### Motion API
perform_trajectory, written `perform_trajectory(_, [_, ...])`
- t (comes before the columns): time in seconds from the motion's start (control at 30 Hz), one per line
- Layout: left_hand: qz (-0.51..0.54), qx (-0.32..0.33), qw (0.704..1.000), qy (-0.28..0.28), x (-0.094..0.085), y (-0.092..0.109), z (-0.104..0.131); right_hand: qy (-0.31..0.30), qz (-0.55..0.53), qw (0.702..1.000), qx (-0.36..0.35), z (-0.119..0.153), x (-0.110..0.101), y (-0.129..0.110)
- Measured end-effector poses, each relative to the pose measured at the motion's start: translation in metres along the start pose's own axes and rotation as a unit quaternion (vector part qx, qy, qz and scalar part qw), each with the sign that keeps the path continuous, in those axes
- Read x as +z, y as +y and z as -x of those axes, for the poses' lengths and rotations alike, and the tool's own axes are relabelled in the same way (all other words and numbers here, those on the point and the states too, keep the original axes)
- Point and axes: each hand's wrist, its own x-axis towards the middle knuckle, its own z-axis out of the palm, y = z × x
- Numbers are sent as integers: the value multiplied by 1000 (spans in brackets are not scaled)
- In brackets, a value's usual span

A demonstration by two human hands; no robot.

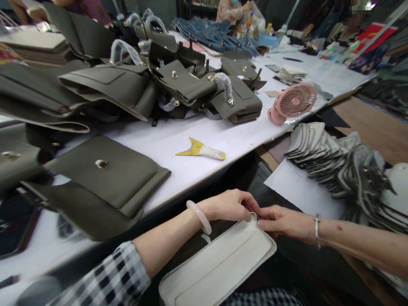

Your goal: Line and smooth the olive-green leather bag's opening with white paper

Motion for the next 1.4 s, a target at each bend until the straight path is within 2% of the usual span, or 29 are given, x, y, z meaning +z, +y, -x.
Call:
perform_trajectory(0.07, [3,4,1000,18,-4,-1,20,-22,72,997,-2,-3,-4,-5])
perform_trajectory(0.17, [-13,3,995,95,-2,-2,64,-34,150,988,-32,-5,-9,-5])
perform_trajectory(0.3, [8,-61,976,209,14,-2,126,28,228,971,-70,-3,-9,4])
perform_trajectory(0.43, [20,-117,944,306,41,-5,158,82,206,971,-84,2,1,16])
perform_trajectory(0.53, [4,-130,921,367,58,-9,164,106,130,982,-88,4,10,25])
perform_trajectory(0.6, [-10,-139,911,389,66,-10,163,111,97,984,-96,3,13,30])
perform_trajectory(0.73, [-30,-167,904,392,70,-5,157,129,148,970,-141,-4,9,35])
perform_trajectory(0.87, [-63,-202,902,377,69,-3,145,136,205,952,-182,-6,1,26])
perform_trajectory(0.93, [-73,-213,903,366,68,-5,140,179,254,922,-229,-6,3,14])
perform_trajectory(0.97, [-74,-217,905,359,68,-7,138,204,293,896,-264,-5,8,7])
perform_trajectory(1.03, [-70,-222,908,348,68,-11,136,220,387,824,-349,-6,22,-11])
perform_trajectory(1.13, [-65,-228,907,348,68,-14,135,142,531,711,-438,-13,53,-37])
perform_trajectory(1.2, [-66,-228,906,351,69,-15,134,74,598,664,-442,-26,71,-48])
perform_trajectory(1.23, [-68,-228,905,353,69,-15,134,48,618,653,-435,-33,78,-51])
perform_trajectory(1.3, [-82,-226,904,355,69,-15,134,19,630,652,-422,-47,85,-55])
perform_trajectory(1.4, [-112,-217,900,362,71,-12,133,-4,598,687,-412,-55,84,-59])
